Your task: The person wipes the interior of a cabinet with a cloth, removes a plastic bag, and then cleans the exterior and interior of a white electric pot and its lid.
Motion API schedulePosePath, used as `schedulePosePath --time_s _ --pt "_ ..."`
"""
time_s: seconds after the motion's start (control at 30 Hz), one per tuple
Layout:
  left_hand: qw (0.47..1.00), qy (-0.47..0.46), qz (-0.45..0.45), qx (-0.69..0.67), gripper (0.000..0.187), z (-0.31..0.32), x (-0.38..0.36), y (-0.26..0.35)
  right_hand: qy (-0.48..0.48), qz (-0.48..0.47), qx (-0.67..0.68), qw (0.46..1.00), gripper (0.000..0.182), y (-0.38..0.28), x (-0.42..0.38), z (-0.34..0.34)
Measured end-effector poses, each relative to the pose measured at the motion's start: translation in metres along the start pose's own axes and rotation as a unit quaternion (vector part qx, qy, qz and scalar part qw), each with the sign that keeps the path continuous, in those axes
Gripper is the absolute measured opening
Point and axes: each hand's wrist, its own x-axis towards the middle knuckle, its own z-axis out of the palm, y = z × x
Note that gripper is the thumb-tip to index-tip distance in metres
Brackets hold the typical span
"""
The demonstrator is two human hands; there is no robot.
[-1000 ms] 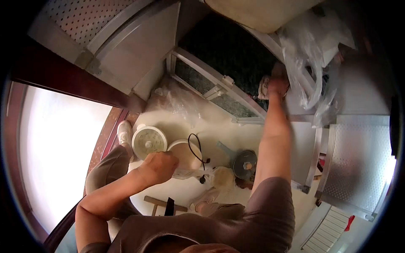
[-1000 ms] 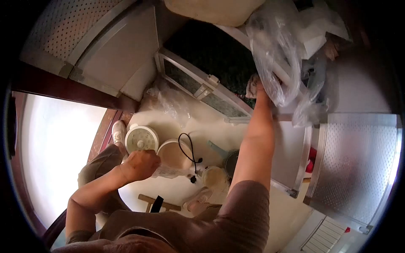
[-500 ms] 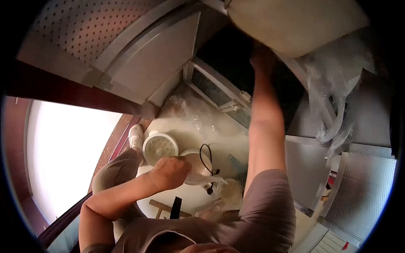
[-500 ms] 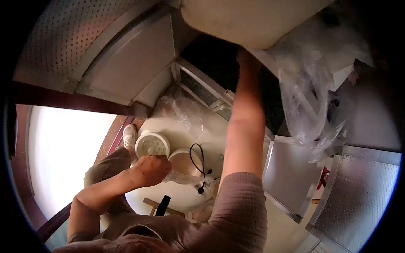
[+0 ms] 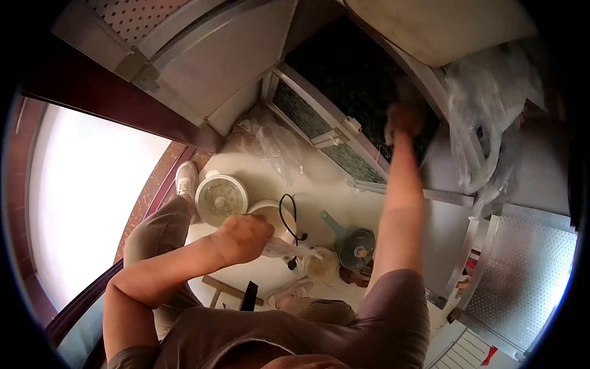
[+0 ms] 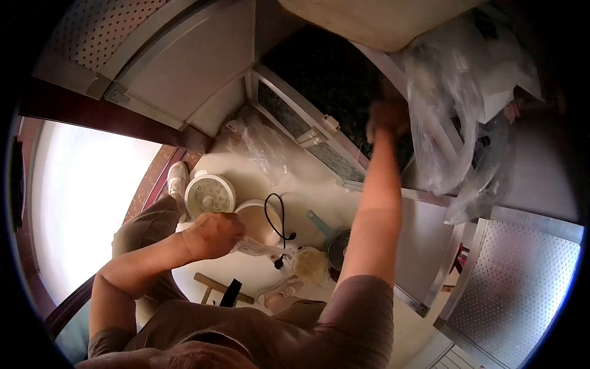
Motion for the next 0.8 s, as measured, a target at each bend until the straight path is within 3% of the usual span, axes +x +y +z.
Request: schedulePosePath --time_s 0.03,0.07,0.1,0.13,0.2,0.33,0.4,0.43,0.5,0.53,0.6,0.63,0.7,0.8 --pt "1.0 0.007 -0.003 -0.015 0.011 -0.004 -0.001 -0.001 -0.113 0.121 -0.082 0.983 0.035 0.026 -0.001 -0.005" --pt "1.0 0.008 -0.005 -0.014 0.011 -0.007 -0.002 -0.002 -0.223 0.237 -0.161 0.932 0.037 0.046 -0.001 -0.007" --pt "1.0 -0.012 -0.019 -0.004 0.01 -0.009 -0.003 -0.004 -0.325 0.345 -0.235 0.849 0.043 0.049 -0.002 -0.01" --pt "0.999 -0.031 -0.033 0.004 0.01 -0.011 -0.004 -0.005 -0.325 0.344 -0.232 0.85 0.043 0.046 -0.003 -0.006" --pt "0.999 -0.028 -0.033 0.003 0.009 -0.013 -0.007 -0.008 -0.221 0.466 -0.201 0.833 0.047 0.027 0.0 -0.005" --pt "0.999 -0.022 -0.035 -0.027 0.008 -0.019 -0.01 -0.012 -0.143 0.467 -0.117 0.865 0.058 0.005 0.019 0.008" --pt "0.999 -0.007 -0.029 -0.036 0.008 -0.018 -0.006 -0.017 -0.155 0.301 -0.148 0.929 0.061 -0.007 0.038 0.026" --pt "0.999 -0.02 -0.032 -0.025 0.008 -0.016 -0.004 -0.019 -0.153 0.297 -0.143 0.932 0.061 -0.018 0.049 0.038" --pt "0.999 -0.031 -0.042 -0.009 0.008 -0.021 0.001 -0.021 0.035 0.375 -0.061 0.925 0.046 -0.074 0.07 0.052" --pt "0.998 -0.033 -0.047 -0.005 0.009 -0.025 0.003 -0.019 0.034 0.374 -0.053 0.925 0.046 -0.098 0.08 0.047" --pt "0.998 -0.035 -0.059 0.002 0.01 -0.029 0.005 -0.021 -0.118 0.205 -0.09 0.967 0.032 -0.134 0.101 0.032" --pt "0.999 -0.022 -0.049 -0.001 0.01 -0.029 0.001 -0.025 -0.112 0.2 -0.09 0.969 0.032 -0.138 0.11 0.038" --pt "0.999 -0.017 -0.045 -0.006 0.011 -0.029 0.001 -0.026 -0.01 -0.02 -0.086 0.996 0.028 -0.123 0.126 0.08" --pt "0.999 -0.022 -0.039 0.008 0.01 -0.032 0.001 -0.028 0.067 -0.068 0.014 0.995 0.029 -0.101 0.142 0.143"
